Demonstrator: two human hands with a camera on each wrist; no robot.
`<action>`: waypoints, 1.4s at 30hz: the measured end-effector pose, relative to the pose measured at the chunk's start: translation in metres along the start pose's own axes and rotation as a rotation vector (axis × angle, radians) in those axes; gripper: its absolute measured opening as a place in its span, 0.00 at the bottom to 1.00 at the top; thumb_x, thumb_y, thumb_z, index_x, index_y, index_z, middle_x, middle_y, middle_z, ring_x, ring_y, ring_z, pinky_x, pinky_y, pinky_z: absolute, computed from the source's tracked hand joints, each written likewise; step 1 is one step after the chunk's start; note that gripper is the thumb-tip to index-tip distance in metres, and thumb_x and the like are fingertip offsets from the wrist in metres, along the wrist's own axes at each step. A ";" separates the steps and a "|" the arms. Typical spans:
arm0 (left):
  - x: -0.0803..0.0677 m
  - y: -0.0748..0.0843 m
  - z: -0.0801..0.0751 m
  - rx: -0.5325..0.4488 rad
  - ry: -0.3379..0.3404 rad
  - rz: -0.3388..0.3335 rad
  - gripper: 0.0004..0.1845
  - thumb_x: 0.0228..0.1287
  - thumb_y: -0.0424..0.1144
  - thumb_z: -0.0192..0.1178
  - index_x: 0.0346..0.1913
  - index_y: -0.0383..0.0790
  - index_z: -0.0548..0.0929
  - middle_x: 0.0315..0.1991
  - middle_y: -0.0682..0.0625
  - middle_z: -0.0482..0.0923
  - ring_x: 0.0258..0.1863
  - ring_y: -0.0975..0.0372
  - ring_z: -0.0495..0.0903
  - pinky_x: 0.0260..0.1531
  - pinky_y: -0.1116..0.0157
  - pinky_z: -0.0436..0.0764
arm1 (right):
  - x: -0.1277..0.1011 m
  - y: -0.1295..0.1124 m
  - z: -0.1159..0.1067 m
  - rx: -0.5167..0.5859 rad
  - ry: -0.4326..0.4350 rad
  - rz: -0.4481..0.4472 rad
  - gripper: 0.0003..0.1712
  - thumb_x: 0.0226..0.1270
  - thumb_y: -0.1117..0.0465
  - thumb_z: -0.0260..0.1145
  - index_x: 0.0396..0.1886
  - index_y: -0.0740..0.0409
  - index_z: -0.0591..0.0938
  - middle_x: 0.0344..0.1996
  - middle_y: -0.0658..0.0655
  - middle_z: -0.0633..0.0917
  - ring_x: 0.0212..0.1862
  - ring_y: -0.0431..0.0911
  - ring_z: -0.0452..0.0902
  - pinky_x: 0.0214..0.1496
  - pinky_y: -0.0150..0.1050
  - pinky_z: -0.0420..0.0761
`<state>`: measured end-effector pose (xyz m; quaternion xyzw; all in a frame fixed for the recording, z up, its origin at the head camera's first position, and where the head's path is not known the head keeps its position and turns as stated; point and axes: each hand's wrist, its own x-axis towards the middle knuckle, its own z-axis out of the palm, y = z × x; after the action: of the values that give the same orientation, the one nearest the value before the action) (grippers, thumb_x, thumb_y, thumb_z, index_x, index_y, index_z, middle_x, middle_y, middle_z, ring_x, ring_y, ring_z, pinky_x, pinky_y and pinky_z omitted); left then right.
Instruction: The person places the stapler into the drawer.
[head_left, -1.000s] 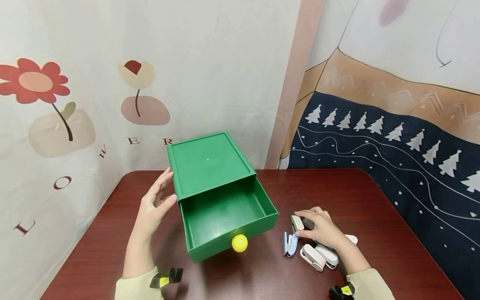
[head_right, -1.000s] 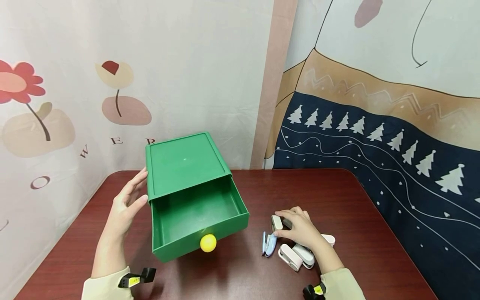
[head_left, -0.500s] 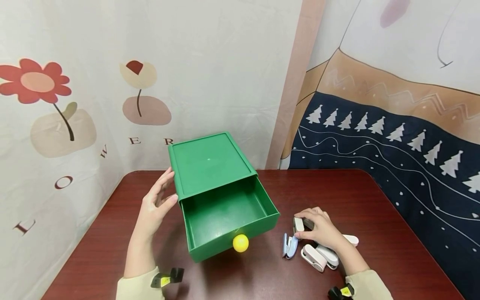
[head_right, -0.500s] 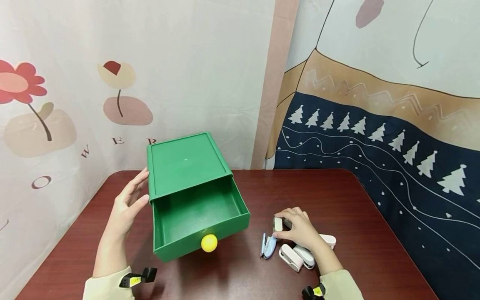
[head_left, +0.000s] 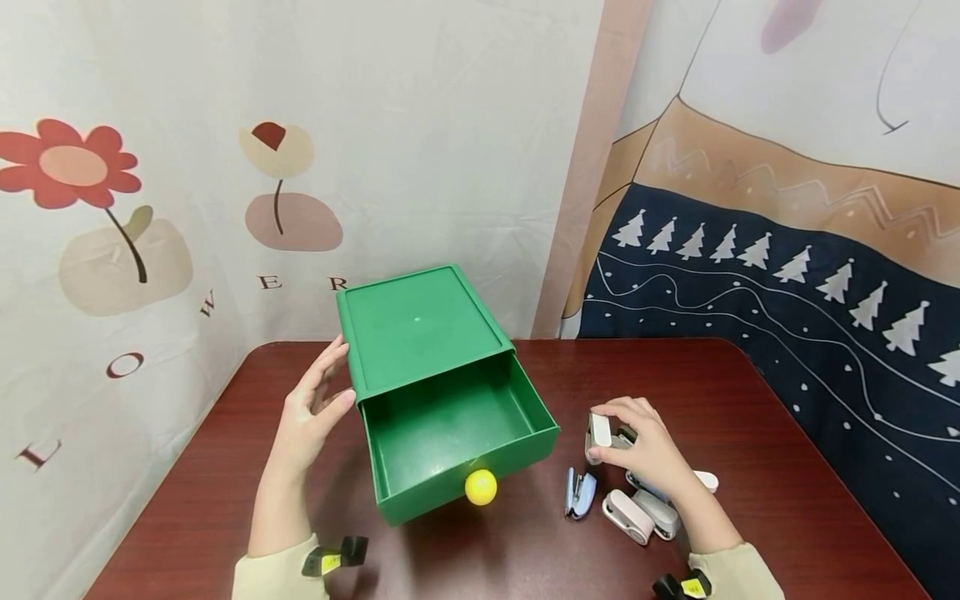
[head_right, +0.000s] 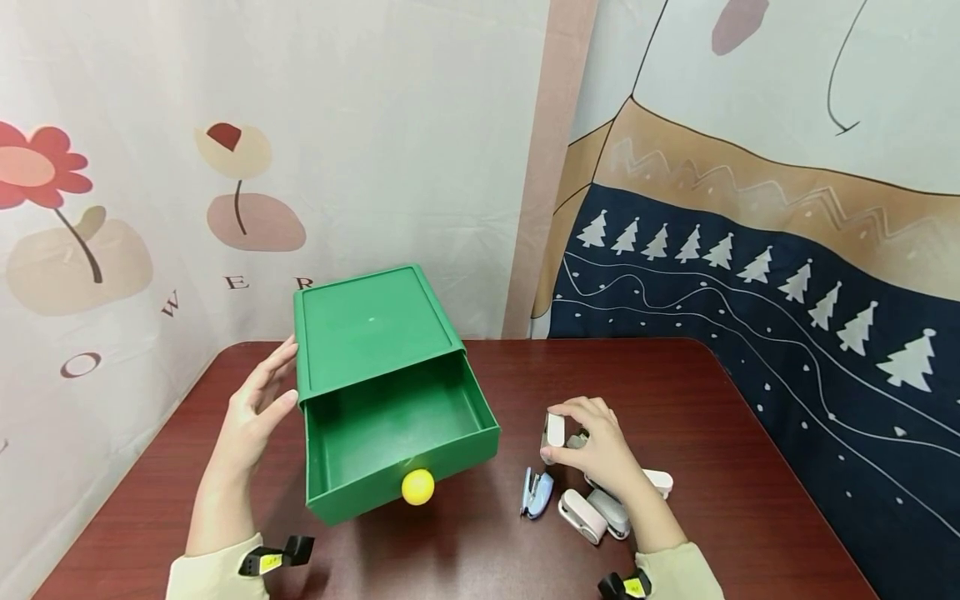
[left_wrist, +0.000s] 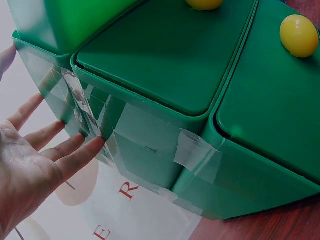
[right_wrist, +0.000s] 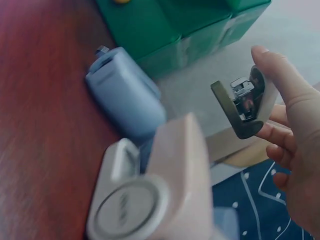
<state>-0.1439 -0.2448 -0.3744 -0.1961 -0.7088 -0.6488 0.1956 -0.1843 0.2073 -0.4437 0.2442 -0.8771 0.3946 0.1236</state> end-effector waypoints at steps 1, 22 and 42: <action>0.000 0.000 0.000 0.000 0.000 0.000 0.29 0.63 0.19 0.52 0.68 0.30 0.65 0.73 0.43 0.55 0.65 0.60 0.63 0.51 0.72 0.73 | 0.001 -0.003 -0.001 0.013 0.009 0.004 0.31 0.46 0.51 0.80 0.52 0.53 0.82 0.48 0.43 0.79 0.50 0.40 0.66 0.47 0.48 0.75; 0.002 -0.002 0.000 0.009 -0.005 -0.012 0.29 0.63 0.20 0.52 0.69 0.32 0.65 0.73 0.43 0.55 0.66 0.60 0.63 0.51 0.72 0.72 | 0.035 -0.115 -0.043 0.106 0.130 -0.165 0.31 0.39 0.75 0.78 0.49 0.68 0.81 0.45 0.62 0.80 0.46 0.51 0.70 0.44 0.32 0.71; 0.000 -0.002 -0.001 0.013 -0.003 -0.011 0.29 0.64 0.20 0.52 0.69 0.32 0.65 0.73 0.44 0.55 0.66 0.60 0.63 0.51 0.72 0.72 | 0.074 -0.129 -0.027 0.280 0.029 -0.329 0.34 0.41 0.69 0.80 0.54 0.57 0.82 0.50 0.52 0.78 0.48 0.48 0.71 0.47 0.37 0.74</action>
<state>-0.1451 -0.2460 -0.3762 -0.1918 -0.7144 -0.6449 0.1924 -0.1785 0.1298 -0.3139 0.3930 -0.7603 0.4905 0.1640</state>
